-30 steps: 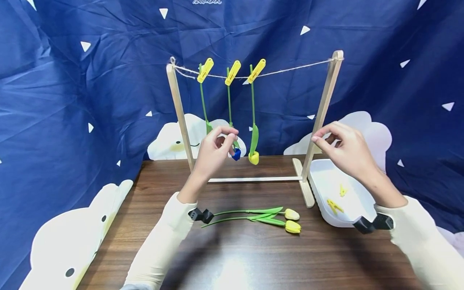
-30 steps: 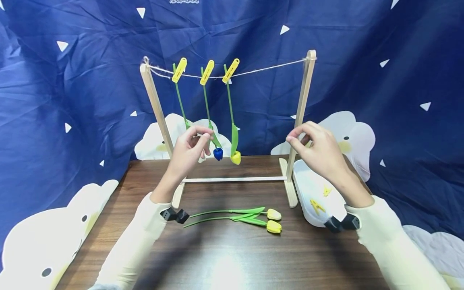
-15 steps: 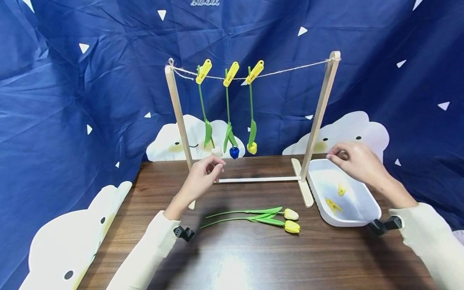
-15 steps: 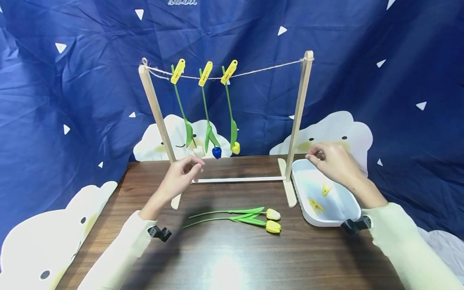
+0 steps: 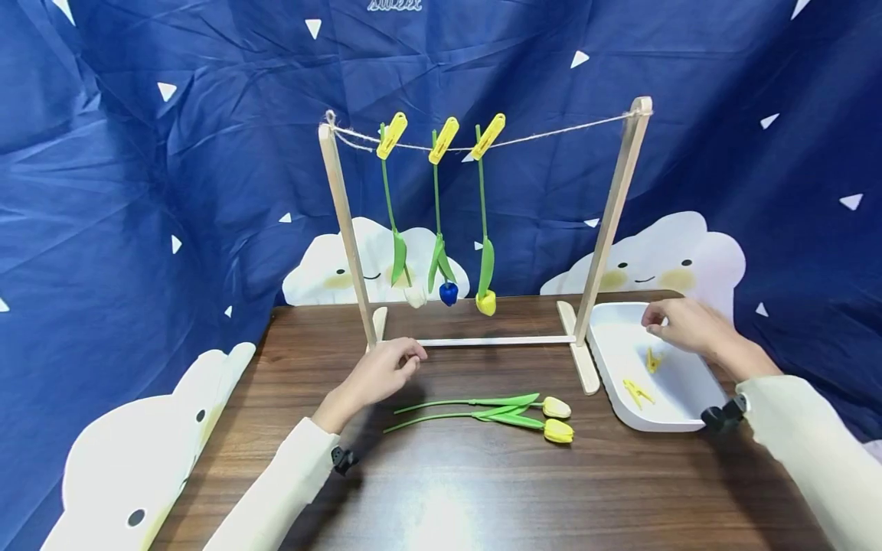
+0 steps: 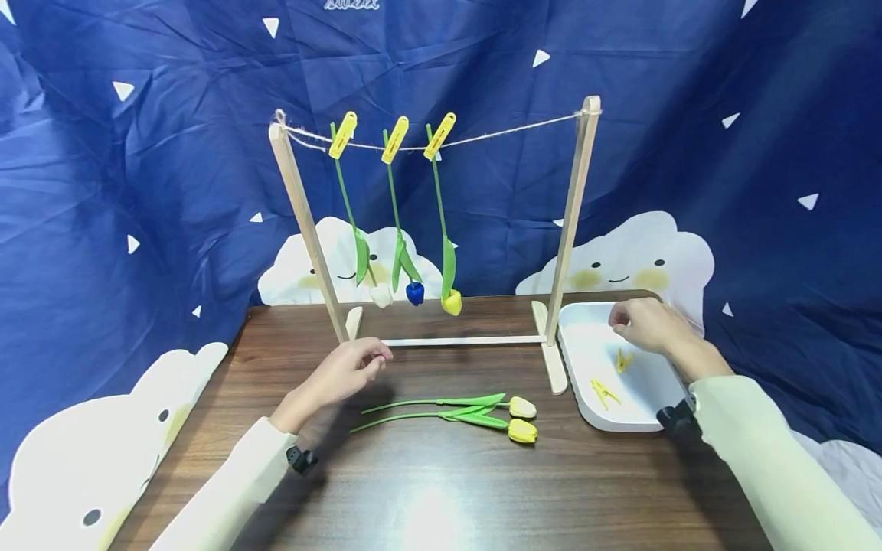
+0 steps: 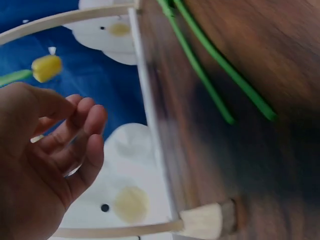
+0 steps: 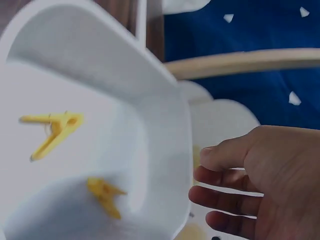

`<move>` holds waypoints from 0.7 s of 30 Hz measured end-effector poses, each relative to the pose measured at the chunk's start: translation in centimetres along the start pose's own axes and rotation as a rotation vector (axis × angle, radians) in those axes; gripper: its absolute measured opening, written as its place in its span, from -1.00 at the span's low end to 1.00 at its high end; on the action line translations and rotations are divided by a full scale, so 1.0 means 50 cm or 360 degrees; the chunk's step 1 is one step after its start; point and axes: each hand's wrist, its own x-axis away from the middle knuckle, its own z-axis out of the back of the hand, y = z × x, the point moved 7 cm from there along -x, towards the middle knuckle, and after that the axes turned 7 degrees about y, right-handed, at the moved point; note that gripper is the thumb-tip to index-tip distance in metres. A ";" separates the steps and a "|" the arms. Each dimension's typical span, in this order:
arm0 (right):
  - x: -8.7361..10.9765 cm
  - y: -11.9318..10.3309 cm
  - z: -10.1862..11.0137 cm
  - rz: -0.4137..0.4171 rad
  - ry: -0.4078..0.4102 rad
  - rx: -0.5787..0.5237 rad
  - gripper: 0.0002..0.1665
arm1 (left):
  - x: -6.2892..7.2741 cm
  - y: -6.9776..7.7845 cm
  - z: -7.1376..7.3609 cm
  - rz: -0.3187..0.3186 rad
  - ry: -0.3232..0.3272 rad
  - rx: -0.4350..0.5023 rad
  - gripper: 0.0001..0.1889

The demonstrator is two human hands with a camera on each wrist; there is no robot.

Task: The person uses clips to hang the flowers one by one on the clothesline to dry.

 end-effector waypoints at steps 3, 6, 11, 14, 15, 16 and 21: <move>0.000 0.022 -0.017 0.0023 -0.0013 -0.0005 -0.95 | 0.010 -0.014 -0.021 -0.0028 -0.0110 -0.0133 -0.84; 0.002 0.036 -0.034 0.0040 -0.0041 0.0004 -0.95 | 0.022 -0.028 -0.040 -0.0028 -0.0227 -0.0223 -0.84; 0.005 0.041 -0.053 0.0049 -0.0077 0.0006 -0.93 | 0.044 -0.052 -0.066 0.0026 -0.0374 -0.0310 -0.85; 0.009 0.040 -0.061 0.0054 -0.0108 0.0031 -0.88 | 0.056 -0.060 -0.077 0.0046 -0.0428 -0.0317 -0.85; 0.011 0.041 -0.063 0.0051 -0.0122 0.0044 -0.86 | 0.059 -0.061 -0.080 0.0046 -0.0444 -0.0307 -0.85; 0.013 0.041 -0.066 0.0053 -0.0137 0.0072 -0.83 | 0.063 -0.062 -0.084 0.0046 -0.0463 -0.0297 -0.85; 0.021 0.053 -0.088 0.0004 -0.0280 0.0157 -0.71 | 0.078 -0.062 -0.093 0.0026 -0.0528 -0.0256 -0.82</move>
